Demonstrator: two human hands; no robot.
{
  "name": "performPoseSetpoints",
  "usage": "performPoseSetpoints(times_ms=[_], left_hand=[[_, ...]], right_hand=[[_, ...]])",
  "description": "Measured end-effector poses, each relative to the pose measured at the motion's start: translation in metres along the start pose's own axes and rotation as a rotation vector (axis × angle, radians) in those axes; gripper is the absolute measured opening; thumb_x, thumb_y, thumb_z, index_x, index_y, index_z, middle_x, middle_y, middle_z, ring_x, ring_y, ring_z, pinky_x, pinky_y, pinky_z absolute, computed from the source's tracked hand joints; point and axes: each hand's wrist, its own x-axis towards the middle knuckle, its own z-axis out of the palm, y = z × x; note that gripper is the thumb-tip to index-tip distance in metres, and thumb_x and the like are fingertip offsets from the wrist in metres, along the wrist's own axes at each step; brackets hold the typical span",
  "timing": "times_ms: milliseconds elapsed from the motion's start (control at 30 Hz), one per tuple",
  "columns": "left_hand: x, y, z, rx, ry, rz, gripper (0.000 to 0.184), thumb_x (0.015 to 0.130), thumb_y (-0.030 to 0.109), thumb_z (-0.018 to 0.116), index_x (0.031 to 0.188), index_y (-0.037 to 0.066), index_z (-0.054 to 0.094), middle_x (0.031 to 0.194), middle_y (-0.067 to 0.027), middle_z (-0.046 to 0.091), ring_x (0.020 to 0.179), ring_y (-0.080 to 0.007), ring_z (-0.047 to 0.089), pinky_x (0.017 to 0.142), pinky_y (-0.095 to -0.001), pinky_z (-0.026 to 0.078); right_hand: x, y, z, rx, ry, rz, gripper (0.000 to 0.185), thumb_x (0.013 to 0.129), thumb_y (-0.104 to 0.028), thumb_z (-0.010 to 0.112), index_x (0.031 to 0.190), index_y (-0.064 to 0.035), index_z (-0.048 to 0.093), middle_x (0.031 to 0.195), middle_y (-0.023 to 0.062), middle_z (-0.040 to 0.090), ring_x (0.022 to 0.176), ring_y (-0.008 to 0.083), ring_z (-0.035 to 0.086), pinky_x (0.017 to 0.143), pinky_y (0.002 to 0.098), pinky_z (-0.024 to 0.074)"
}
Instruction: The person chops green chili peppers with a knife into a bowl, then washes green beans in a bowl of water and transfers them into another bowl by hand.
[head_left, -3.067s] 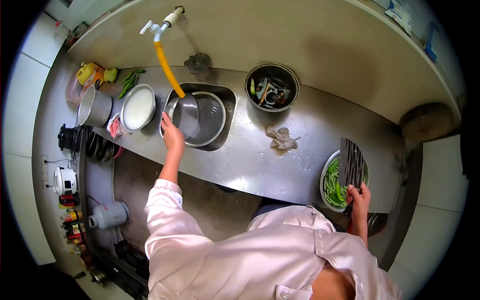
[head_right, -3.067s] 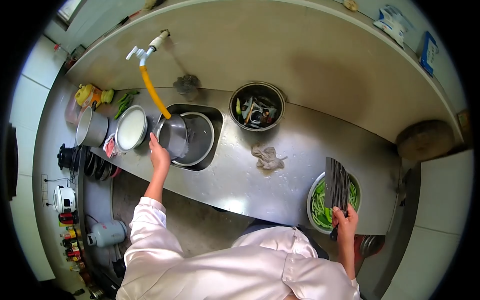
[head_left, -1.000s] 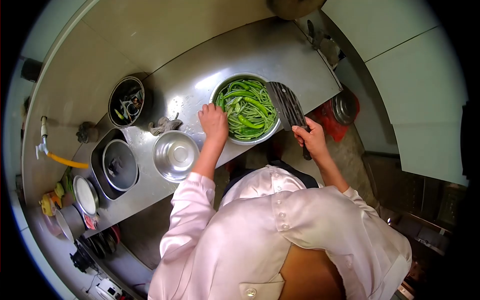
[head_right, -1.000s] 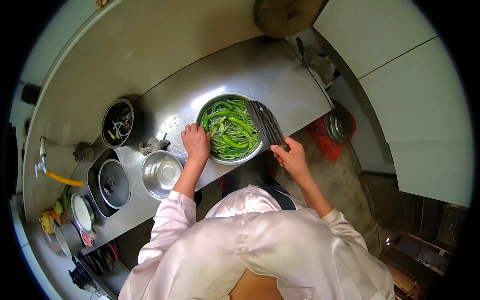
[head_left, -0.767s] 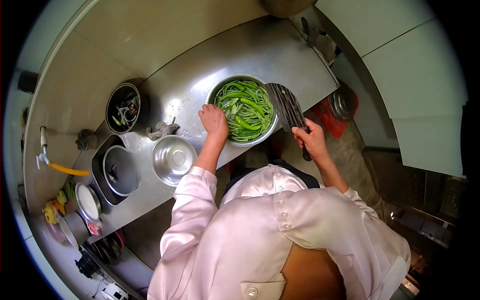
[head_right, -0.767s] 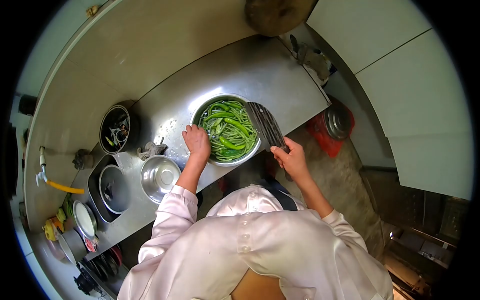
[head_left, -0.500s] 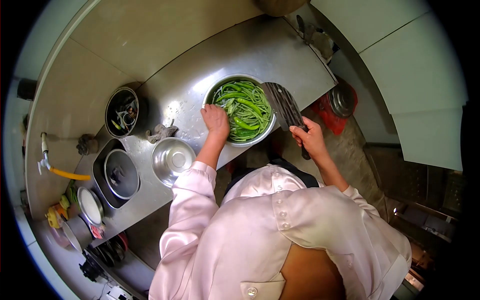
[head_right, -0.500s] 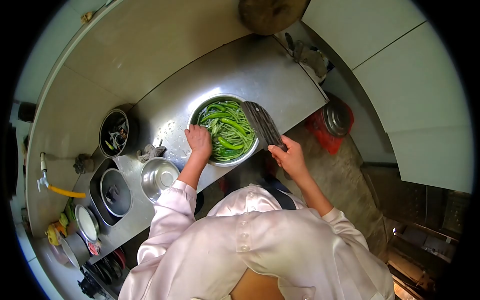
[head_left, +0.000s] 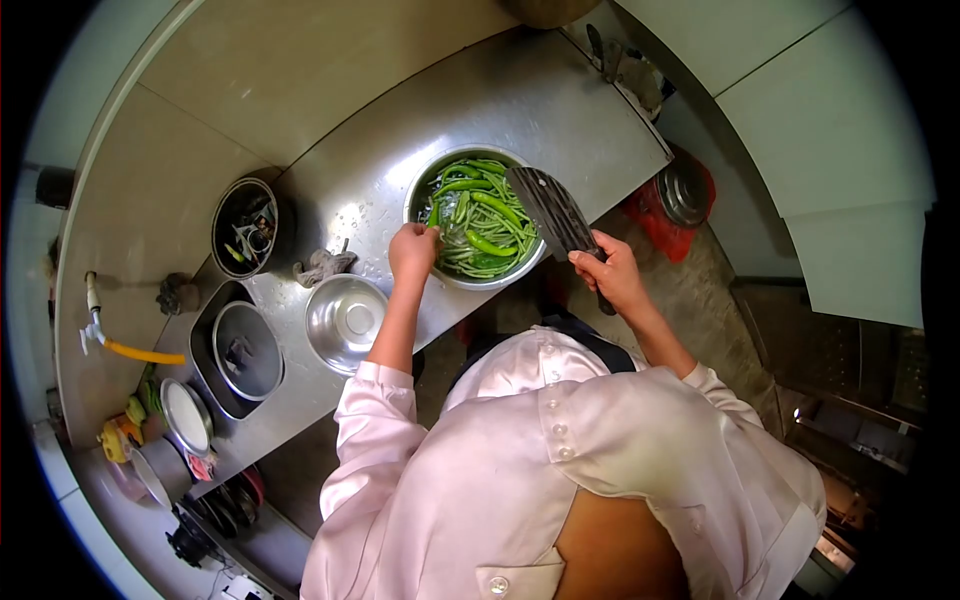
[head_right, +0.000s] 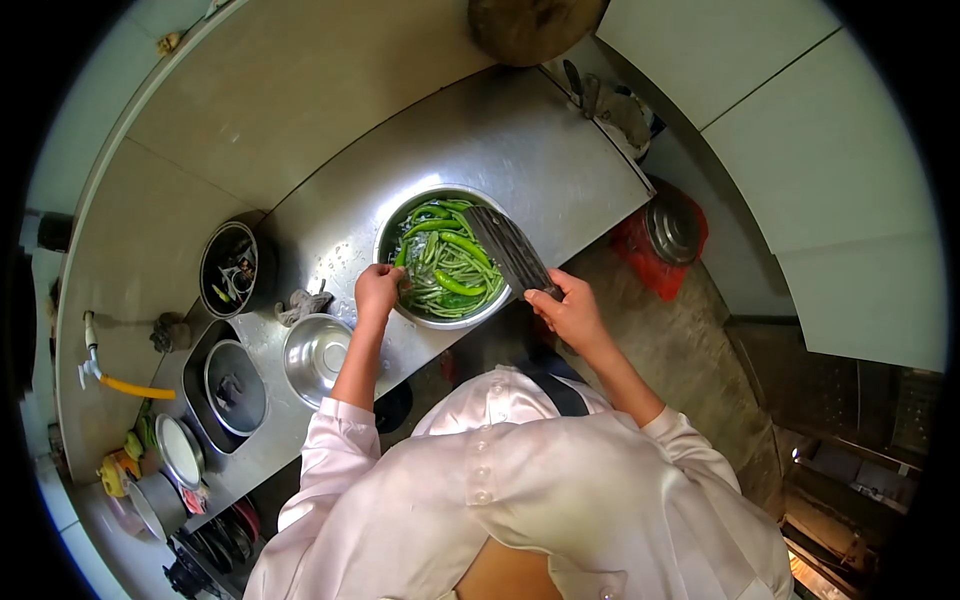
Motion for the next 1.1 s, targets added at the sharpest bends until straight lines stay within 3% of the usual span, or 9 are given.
performPoseSetpoints(times_ms=[33,167,300,567,667,800,933,1067,1100], left_hand=[[0.012,-0.013,0.001,-0.350,-0.219,-0.121,0.023,0.087,0.021,0.062,0.099,0.001,0.064,0.084,-0.0112,0.071,0.065,-0.0182,0.067,0.059,-0.0311,0.049],[-0.011,-0.007,-0.020,-0.821,-0.458,-0.288,0.035,0.091,0.014,0.061,0.121,-0.001,0.053,0.092,-0.0071,0.070,0.067,-0.0125,0.064,0.054,-0.0239,0.044],[-0.044,0.000,-0.021,-0.884,-0.303,-0.059,0.049,0.085,0.003,0.066,0.131,-0.003,0.050,0.103,-0.0105,0.067,0.077,-0.0145,0.065,0.061,-0.0229,0.048],[-0.081,-0.014,-0.038,-0.690,0.056,0.185,0.040,0.080,0.004,0.072,0.116,-0.003,0.058,0.102,-0.0086,0.067,0.076,-0.0100,0.064,0.063,-0.0229,0.049],[-0.099,-0.020,-0.053,-0.701,0.147,0.127,0.041,0.079,-0.002,0.071,0.117,-0.003,0.055,0.100,-0.0087,0.065,0.076,-0.0121,0.066,0.070,-0.0228,0.052],[-0.115,-0.040,-0.066,-0.751,0.239,0.144,0.041,0.081,0.002,0.072,0.117,-0.002,0.053,0.099,-0.0095,0.064,0.071,-0.0099,0.065,0.059,-0.0208,0.048],[-0.123,-0.087,-0.066,-0.497,0.332,0.121,0.048,0.082,0.004,0.070,0.126,0.000,0.050,0.099,-0.0097,0.062,0.083,-0.0173,0.065,0.071,-0.0283,0.051],[-0.149,-0.104,-0.068,-0.881,0.337,0.244,0.043,0.087,0.010,0.065,0.127,0.000,0.052,0.113,-0.0092,0.061,0.102,-0.0183,0.060,0.089,-0.0294,0.047],[-0.157,-0.102,-0.073,-1.243,0.228,0.092,0.034,0.094,0.023,0.057,0.121,0.003,0.058,0.112,-0.0080,0.061,0.105,-0.0181,0.058,0.096,-0.0326,0.044]], right_hand=[[0.000,0.001,0.002,-0.007,-0.005,-0.001,0.008,0.086,-0.011,0.066,0.088,-0.0046,0.061,0.062,-0.0018,0.054,0.045,0.0044,0.044,0.041,0.0208,0.0329],[0.000,0.000,0.011,-0.036,-0.040,0.033,0.010,0.085,-0.011,0.066,0.091,-0.0035,0.063,0.063,-0.0023,0.054,0.049,0.0042,0.045,0.044,0.0212,0.0348],[0.002,0.000,0.019,-0.134,-0.054,-0.034,0.012,0.085,-0.011,0.066,0.092,-0.0016,0.064,0.065,-0.0024,0.055,0.056,0.0043,0.048,0.051,0.0213,0.0381],[0.008,-0.015,0.052,-0.183,-0.127,-0.041,0.015,0.084,-0.011,0.067,0.094,0.0002,0.066,0.067,-0.0003,0.057,0.059,0.0055,0.051,0.055,0.0232,0.0417],[0.010,-0.028,0.078,-0.439,-0.160,-0.305,0.019,0.083,-0.009,0.068,0.099,0.0011,0.067,0.071,0.0045,0.062,0.062,0.0082,0.055,0.057,0.0254,0.0452],[0.015,-0.035,0.123,-0.491,-0.341,-0.719,0.031,0.076,0.000,0.067,0.106,-0.0051,0.069,0.095,0.0129,0.070,0.074,0.0219,0.068,0.067,0.0301,0.0542],[0.010,-0.036,0.165,-0.683,-0.476,-0.985,0.043,0.065,-0.004,0.071,0.107,-0.0117,0.067,0.072,0.0073,0.060,0.061,0.0264,0.061,0.053,0.0356,0.0506],[0.003,-0.028,0.196,-0.731,-0.577,-1.180,0.049,0.061,-0.008,0.075,0.109,-0.0121,0.066,0.069,0.0056,0.054,0.058,0.0249,0.058,0.051,0.0365,0.0483],[0.004,-0.025,0.202,-0.695,-0.617,-1.220,0.050,0.065,-0.007,0.072,0.114,-0.0115,0.065,0.066,0.0059,0.052,0.055,0.0243,0.055,0.049,0.0363,0.0457]])
